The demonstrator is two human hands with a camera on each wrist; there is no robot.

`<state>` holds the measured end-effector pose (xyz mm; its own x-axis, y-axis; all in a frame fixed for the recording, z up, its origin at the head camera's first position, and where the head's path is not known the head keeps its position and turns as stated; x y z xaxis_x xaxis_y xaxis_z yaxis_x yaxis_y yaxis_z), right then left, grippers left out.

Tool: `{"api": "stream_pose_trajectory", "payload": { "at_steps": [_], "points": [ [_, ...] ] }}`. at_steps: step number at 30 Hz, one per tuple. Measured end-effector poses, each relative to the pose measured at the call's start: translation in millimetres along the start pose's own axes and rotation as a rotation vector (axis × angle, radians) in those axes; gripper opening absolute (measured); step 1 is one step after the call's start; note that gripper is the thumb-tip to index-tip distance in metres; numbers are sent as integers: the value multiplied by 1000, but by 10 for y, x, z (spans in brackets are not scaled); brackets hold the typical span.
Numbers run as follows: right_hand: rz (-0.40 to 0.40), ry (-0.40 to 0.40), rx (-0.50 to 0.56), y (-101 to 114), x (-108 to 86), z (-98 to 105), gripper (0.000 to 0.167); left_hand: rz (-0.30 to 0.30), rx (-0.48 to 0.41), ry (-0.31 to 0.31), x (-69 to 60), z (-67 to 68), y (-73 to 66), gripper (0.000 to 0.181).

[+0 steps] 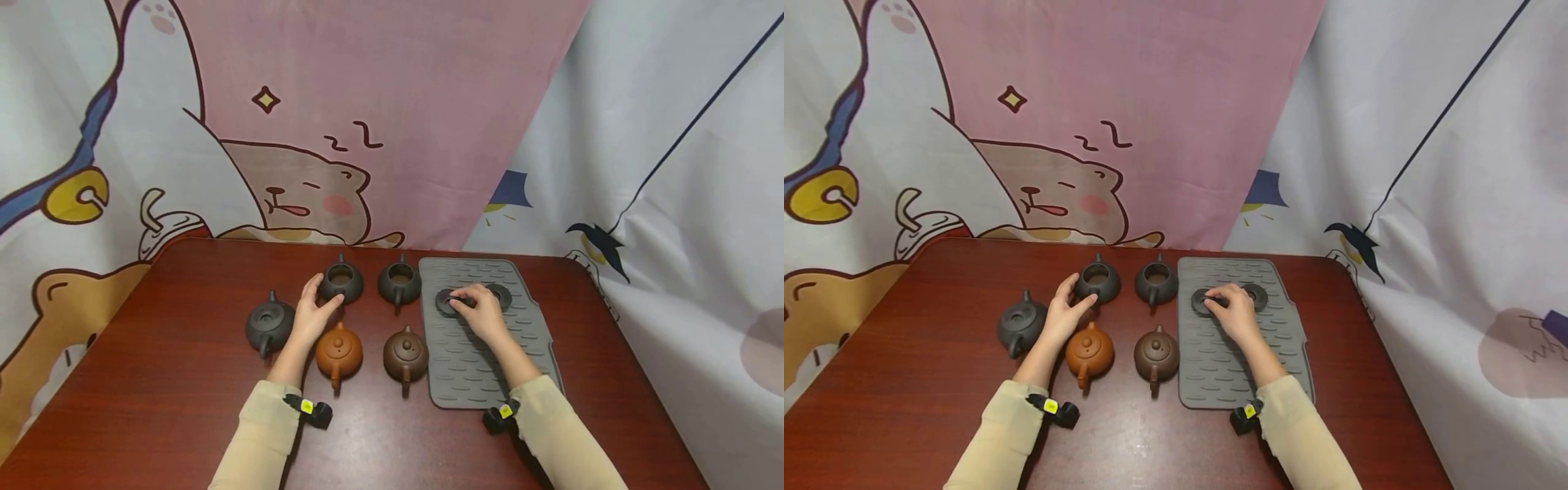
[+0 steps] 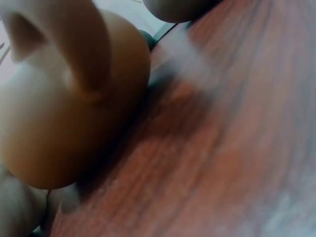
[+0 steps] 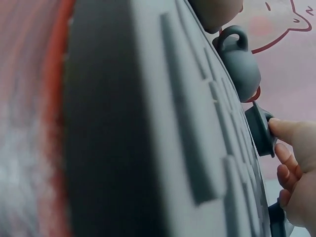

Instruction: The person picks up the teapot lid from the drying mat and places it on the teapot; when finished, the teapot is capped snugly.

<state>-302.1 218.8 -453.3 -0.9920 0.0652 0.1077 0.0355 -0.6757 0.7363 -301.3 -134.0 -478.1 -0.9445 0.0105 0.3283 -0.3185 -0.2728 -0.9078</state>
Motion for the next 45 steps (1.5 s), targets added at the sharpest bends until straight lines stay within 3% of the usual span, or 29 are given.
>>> {"api": "stream_pose_trajectory", "payload": {
  "at_steps": [8,24,37,42,45],
  "points": [
    [39,-13,32,146,-3,88,15,-6,8,-1,-9,-11,-32,72],
    [159,-22,105,798,-46,160,14,-1,5,-5,-3,-20,-29,72],
    [214,32,156,1329,-3,-78,14,16,-8,20,-22,-14,16,75],
    [239,52,152,1495,21,-215,13,12,-19,28,-49,9,-250,71],
    [236,83,140,1564,50,-318,14,10,-22,27,-47,5,-229,72]
  ]
}}
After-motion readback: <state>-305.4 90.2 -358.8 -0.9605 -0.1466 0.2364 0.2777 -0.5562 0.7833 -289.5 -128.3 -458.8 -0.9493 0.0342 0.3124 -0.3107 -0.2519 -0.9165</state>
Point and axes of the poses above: each hand's wrist, its own x-axis towards the middle knuckle, its own z-axis out of the back of the hand, y = z × x, the point moved 9 cm from there along x, towards the middle knuckle, and after that the axes turned 12 degrees about -z, right-handed, at the moved point
